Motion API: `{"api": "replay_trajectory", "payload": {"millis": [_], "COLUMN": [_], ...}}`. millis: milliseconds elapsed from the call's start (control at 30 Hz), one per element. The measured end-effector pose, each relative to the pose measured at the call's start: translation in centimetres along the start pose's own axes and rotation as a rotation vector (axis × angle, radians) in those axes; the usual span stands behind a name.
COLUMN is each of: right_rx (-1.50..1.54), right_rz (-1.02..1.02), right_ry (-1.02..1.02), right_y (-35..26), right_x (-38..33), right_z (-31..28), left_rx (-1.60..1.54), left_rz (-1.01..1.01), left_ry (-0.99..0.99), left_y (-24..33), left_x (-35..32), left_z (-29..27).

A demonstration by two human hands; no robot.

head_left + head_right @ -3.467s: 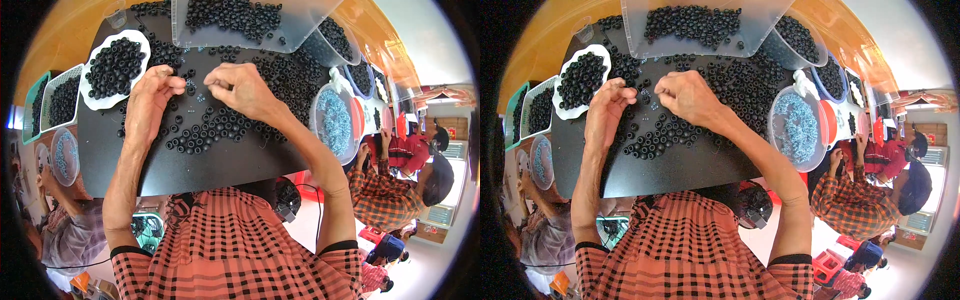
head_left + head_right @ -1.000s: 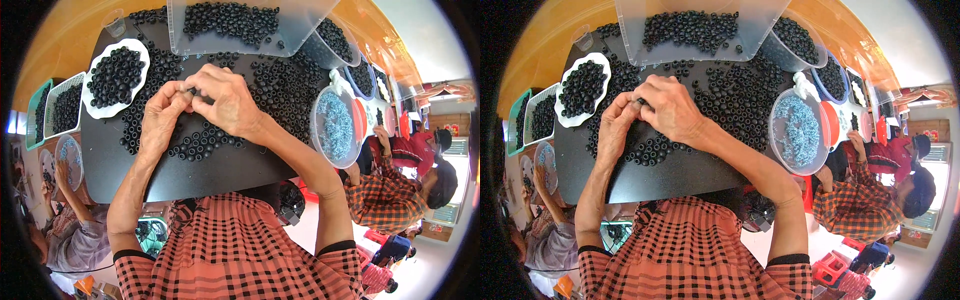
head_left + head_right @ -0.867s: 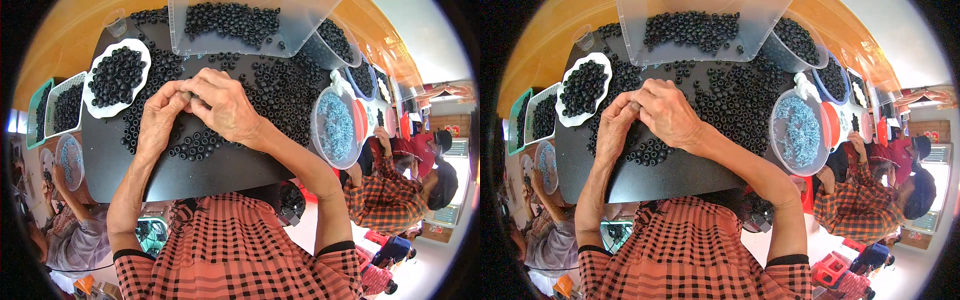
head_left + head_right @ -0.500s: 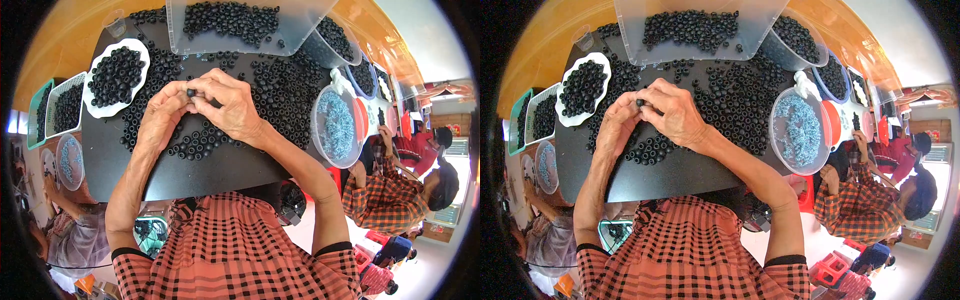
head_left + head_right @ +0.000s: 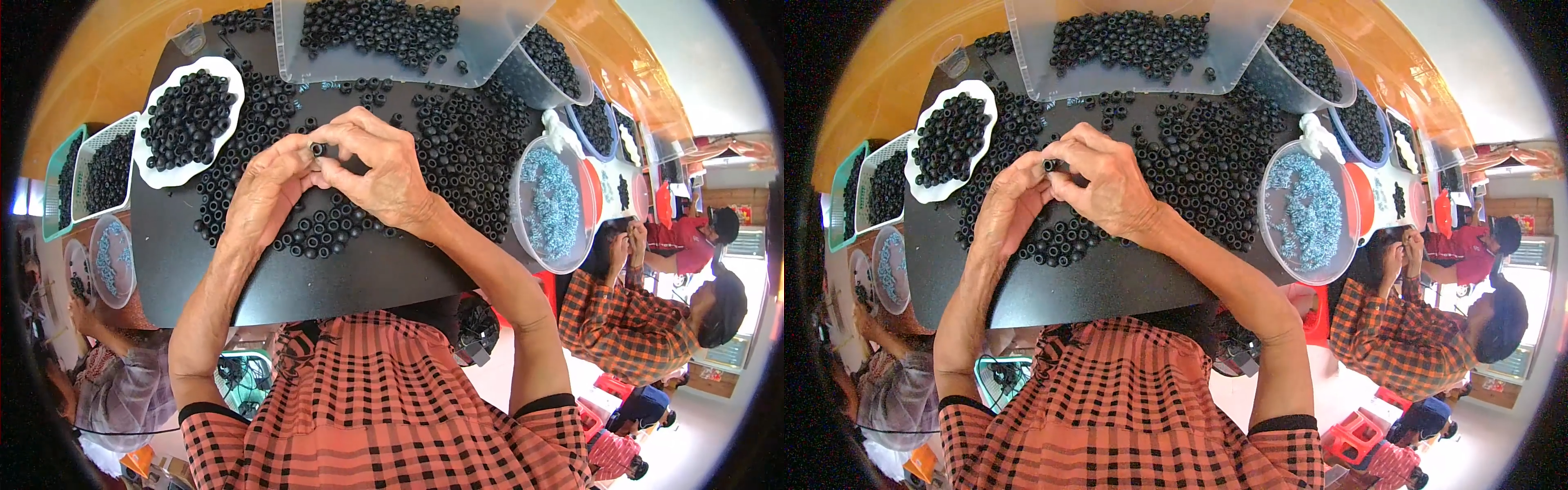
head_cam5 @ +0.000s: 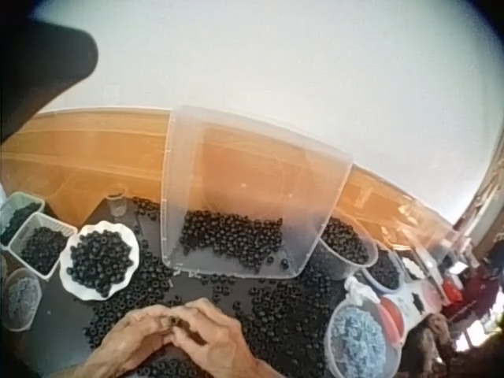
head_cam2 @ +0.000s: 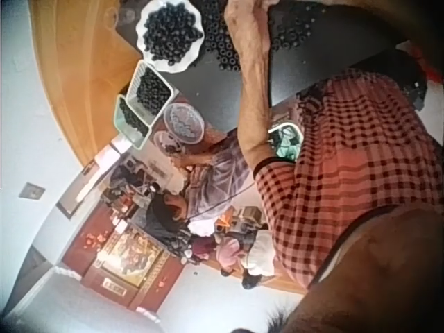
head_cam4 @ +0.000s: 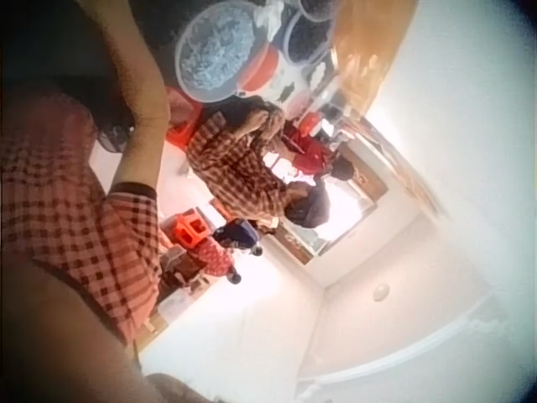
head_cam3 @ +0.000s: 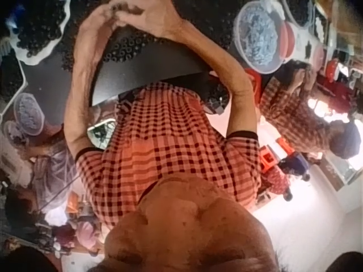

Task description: The person assembles components by inserting small blue pieces into black plastic rings one at a time by hand.

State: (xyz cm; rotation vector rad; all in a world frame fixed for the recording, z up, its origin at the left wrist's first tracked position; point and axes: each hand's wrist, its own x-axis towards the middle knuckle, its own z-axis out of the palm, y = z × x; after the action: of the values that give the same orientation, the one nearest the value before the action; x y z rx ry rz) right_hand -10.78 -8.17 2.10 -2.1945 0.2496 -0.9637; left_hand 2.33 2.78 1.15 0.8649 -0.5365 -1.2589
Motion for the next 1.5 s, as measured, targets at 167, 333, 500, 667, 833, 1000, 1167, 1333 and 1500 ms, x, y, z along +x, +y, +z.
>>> {"api": "replay_trajectory", "payload": {"millis": [167, 333, 500, 667, 833, 1000, 1167, 1333, 1500], "right_rx": [0.010, -0.017, 0.008, -0.106, -0.389, -0.524, -0.485, -0.374, -0.466], "right_rz": [-0.022, -0.039, -0.027, 0.026, -0.096, -0.132, -0.022, -0.054, -0.107], "right_ry": [0.028, 0.045, 0.019, 0.073, 0.006, -0.217, -0.282, -0.305, -0.392], "right_y": [0.0, 0.1, 0.1, 2.1, 6.3, 7.7, 6.6, 6.8, 4.5], "right_x": [-0.3, -0.6, -0.8, 0.0, 4.8, 5.5, 5.2, 5.4, 4.4], "right_z": [-0.1, 0.0, 0.0, -2.1, -3.2, -1.9, -2.8, -2.7, -2.4], "left_rx": [0.122, 0.197, 0.110, 0.065, 0.071, 0.064, 0.083, 0.052, 0.068], "left_rz": [-0.011, -0.015, -0.042, -0.019, -0.051, -0.067, -0.080, -0.071, -0.056], "left_ry": [0.005, 0.033, 0.015, 0.018, 0.031, 0.018, 0.044, 0.042, 0.076], "left_y": [0.1, -0.1, -0.4, -0.1, -0.2, -0.3, 0.2, 0.0, 0.3], "left_x": [-0.1, 0.2, 0.2, 0.1, 0.1, 0.1, -0.3, 0.0, 0.0], "left_z": [0.2, -0.3, -0.6, -0.5, -0.4, -0.6, -0.1, -0.5, -0.5]}}
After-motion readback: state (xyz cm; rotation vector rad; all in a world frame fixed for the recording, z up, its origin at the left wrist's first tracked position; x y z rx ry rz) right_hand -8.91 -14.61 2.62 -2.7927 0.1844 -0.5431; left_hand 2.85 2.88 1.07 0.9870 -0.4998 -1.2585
